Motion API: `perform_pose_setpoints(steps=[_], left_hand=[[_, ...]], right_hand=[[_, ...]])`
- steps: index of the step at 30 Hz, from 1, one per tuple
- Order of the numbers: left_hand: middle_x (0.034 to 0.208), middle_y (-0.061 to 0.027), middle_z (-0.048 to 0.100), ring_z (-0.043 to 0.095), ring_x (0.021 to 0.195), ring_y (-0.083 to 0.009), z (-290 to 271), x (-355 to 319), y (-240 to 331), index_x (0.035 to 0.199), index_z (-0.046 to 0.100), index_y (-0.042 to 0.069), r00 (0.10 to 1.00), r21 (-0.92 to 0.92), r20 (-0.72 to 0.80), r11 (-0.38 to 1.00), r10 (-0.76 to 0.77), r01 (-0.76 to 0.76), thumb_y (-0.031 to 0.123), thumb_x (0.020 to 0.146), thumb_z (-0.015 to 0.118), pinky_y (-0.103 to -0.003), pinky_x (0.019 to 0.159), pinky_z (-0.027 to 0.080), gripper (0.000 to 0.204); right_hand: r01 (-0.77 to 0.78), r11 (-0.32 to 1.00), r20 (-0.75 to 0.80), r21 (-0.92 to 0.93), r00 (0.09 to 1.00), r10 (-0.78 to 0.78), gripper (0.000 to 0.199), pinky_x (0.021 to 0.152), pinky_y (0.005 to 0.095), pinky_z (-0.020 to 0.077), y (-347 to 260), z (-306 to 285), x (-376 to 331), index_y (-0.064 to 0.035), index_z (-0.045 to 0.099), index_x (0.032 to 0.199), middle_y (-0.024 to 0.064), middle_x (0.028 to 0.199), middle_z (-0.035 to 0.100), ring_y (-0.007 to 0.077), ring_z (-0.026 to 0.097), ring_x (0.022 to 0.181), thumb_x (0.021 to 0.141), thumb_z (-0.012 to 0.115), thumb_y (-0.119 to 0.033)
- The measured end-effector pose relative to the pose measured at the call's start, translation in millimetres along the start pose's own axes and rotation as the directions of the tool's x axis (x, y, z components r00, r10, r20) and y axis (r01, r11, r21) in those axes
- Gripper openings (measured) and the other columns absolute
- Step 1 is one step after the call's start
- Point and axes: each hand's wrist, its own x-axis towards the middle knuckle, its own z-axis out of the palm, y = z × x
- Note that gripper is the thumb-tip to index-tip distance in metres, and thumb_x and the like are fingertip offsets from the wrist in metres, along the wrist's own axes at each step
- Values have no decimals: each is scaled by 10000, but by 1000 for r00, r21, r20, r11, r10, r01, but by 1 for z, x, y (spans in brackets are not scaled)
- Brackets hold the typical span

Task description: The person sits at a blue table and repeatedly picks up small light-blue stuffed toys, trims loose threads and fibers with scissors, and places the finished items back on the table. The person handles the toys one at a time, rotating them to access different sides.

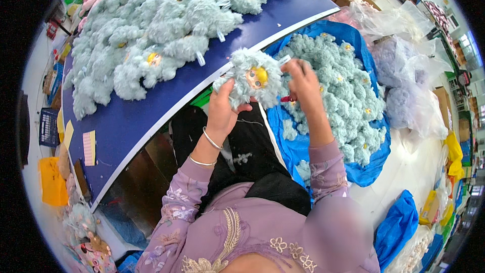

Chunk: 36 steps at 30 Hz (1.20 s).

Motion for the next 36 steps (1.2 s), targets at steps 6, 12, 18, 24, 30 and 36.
perform_pose_setpoints(steps=[6, 12, 18, 24, 30, 36], left_hand=[[864, -87, 675, 651, 604, -150, -3, -41, -7, 1093, 577, -6, 995, 244, -100, 970, 17, 8, 336, 1004, 451, -218, 424, 458, 375], [673, -53, 615, 498, 449, -80, -9, -65, -7, 918, 599, 19, 985, 341, -133, 939, 107, -56, 369, 979, 518, -198, 375, 356, 365], [750, -60, 646, 589, 581, -94, -27, -67, 26, 1050, 572, 1, 980, 515, 111, 833, 166, -199, 301, 945, 593, -198, 496, 427, 319], [1135, -129, 615, 595, 1025, -213, -101, -20, 157, 1202, 563, 38, 561, 956, 219, -61, 799, -286, 282, 853, 678, -312, 847, 459, 441], [1381, -147, 436, 349, 1308, -372, -127, -4, 156, 1187, 592, 198, 791, 773, 294, -620, 537, 134, 409, 677, 785, -557, 1056, 241, 585], [1198, -156, 596, 561, 1125, -328, -121, -2, 168, 1123, 562, 173, 895, 760, 183, -637, 406, 133, 287, 735, 714, -482, 887, 440, 432]], right_hand=[[16, 1000, 148, -25, 989, -12, 523, 508, 195, 390, 23, 34, -51, -20, 560, 1168, 10, 908, 610, 46, 513, 656, 806, 718, -362], [-200, 960, 317, 194, 939, 131, 517, 504, 212, 395, 31, 34, -67, -9, 577, 1168, 18, 923, 622, 65, 534, 664, 833, 678, -391], [-170, 962, 190, 215, 973, 130, 435, 469, 225, 389, 38, 10, -59, -41, 614, 1060, 15, 830, 609, 77, 534, 615, 817, 694, -393], [-109, 706, 221, 700, 973, -68, 512, 387, 187, 256, 46, -32, -51, -66, 475, 1284, 53, 1026, 624, 32, 275, 457, 904, 595, -388], [-336, 926, 396, 171, 884, 248, 261, 400, 191, 283, 49, 25, -69, -8, 577, 1075, 27, 801, 599, 12, 352, 455, 914, 602, -213], [-326, 937, 332, 123, 904, 271, 243, 412, 196, 290, 50, 24, -63, -23, 582, 1020, 16, 764, 588, 19, 364, 458, 915, 613, -240]])
